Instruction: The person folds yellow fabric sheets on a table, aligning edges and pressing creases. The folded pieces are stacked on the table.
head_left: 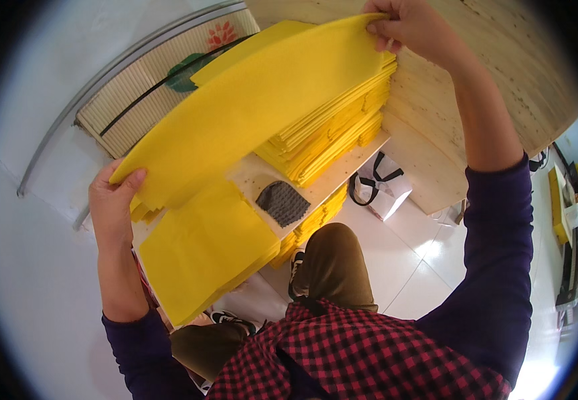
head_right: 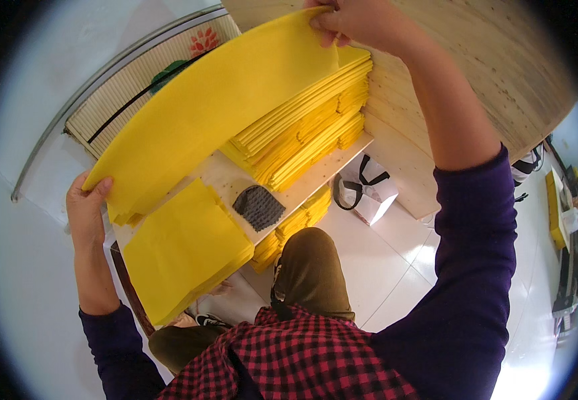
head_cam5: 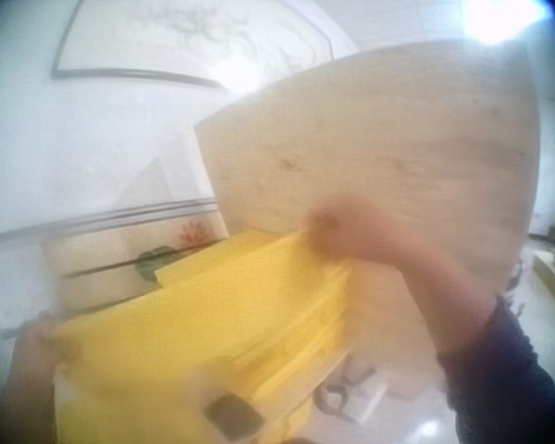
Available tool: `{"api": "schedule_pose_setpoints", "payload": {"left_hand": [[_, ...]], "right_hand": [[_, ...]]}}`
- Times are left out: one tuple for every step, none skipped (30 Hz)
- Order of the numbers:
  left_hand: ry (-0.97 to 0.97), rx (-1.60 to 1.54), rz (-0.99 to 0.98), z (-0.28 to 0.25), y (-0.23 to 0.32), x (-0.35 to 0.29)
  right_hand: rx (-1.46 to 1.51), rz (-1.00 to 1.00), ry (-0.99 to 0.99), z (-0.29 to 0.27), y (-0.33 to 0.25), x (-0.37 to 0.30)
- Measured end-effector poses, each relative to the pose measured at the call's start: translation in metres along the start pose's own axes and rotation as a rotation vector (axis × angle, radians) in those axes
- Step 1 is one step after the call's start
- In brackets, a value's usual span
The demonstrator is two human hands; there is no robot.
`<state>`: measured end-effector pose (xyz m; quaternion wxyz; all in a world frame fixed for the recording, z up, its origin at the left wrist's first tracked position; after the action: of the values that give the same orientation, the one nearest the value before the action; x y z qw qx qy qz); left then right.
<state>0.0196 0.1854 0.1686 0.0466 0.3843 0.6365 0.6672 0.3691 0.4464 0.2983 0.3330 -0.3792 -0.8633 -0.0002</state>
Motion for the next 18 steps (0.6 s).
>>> {"api": "schedule_pose_setpoints", "payload": {"left_hand": [[-0.003, -0.047, -0.023, 0.004, 0.002, 0.004], [0.037, 0.009, 0.033, 0.008, 0.007, 0.008], [0.061, 0.015, 0.052, 0.011, 0.01, 0.011], [0.075, -0.026, 0.035, 0.017, 0.014, 0.015], [0.126, 0.054, 0.099, 0.022, 0.019, 0.019], [0.166, 0.084, 0.13, 0.028, 0.023, 0.022], [0.187, 0.052, 0.134, 0.036, 0.026, 0.025], [0.225, 0.104, 0.161, 0.043, 0.029, 0.028], [0.245, 0.093, 0.161, 0.051, 0.03, 0.031], [0.266, 0.082, 0.161, 0.058, 0.031, 0.033], [0.249, 0.037, 0.207, 0.067, 0.031, 0.034], [0.232, -0.007, 0.254, 0.077, 0.029, 0.034], [0.193, -0.108, 0.296, 0.087, 0.026, 0.033], [0.212, -0.014, 0.356, 0.095, 0.022, 0.032], [0.209, 0.026, 0.409, 0.105, 0.017, 0.03], [0.204, 0.057, 0.455, 0.115, 0.011, 0.029], [0.17, 0.079, 0.473, 0.126, 0.003, 0.026], [0.133, 0.095, 0.482, 0.137, -0.005, 0.021]], "right_hand": [[0.075, -0.06, 0.023, 0.002, -0.001, 0.005], [0.15, -0.119, 0.046, 0.006, -0.001, 0.015], [0.224, -0.18, 0.074, 0.009, 0.0, 0.019], [0.191, -0.154, 0.138, 0.01, 0.006, 0.024], [0.157, -0.129, 0.202, 0.011, 0.011, 0.029], [0.122, -0.104, 0.267, 0.012, 0.017, 0.033], [0.081, -0.11, 0.31, 0.013, 0.021, 0.037], [0.039, -0.117, 0.352, 0.014, 0.025, 0.041], [-0.004, -0.123, 0.394, 0.015, 0.029, 0.045], [0.053, -0.105, 0.405, 0.018, 0.035, 0.048], [0.111, -0.086, 0.416, 0.021, 0.042, 0.05], [0.169, -0.068, 0.428, 0.023, 0.051, 0.054], [0.117, -0.025, 0.424, 0.026, 0.064, 0.056], [0.066, 0.019, 0.418, 0.031, 0.08, 0.057], [0.015, 0.063, 0.412, 0.036, 0.097, 0.061], [0.183, 0.007, 0.362, 0.048, 0.11, 0.069], [0.35, -0.049, 0.311, 0.065, 0.121, 0.076], [0.499, -0.018, 0.258, 0.081, 0.137, 0.079]]}}
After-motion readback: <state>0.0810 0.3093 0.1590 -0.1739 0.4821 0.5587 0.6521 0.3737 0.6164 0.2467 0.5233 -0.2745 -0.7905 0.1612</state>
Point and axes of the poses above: each hand's wrist, its own x-axis towards the middle knuckle, its own z-axis out of the palm, y = z × x, the point moved 3 cm from there along x, towards the middle knuckle, and after that the axes turned 10 degrees about y, right-handed, at the moved point
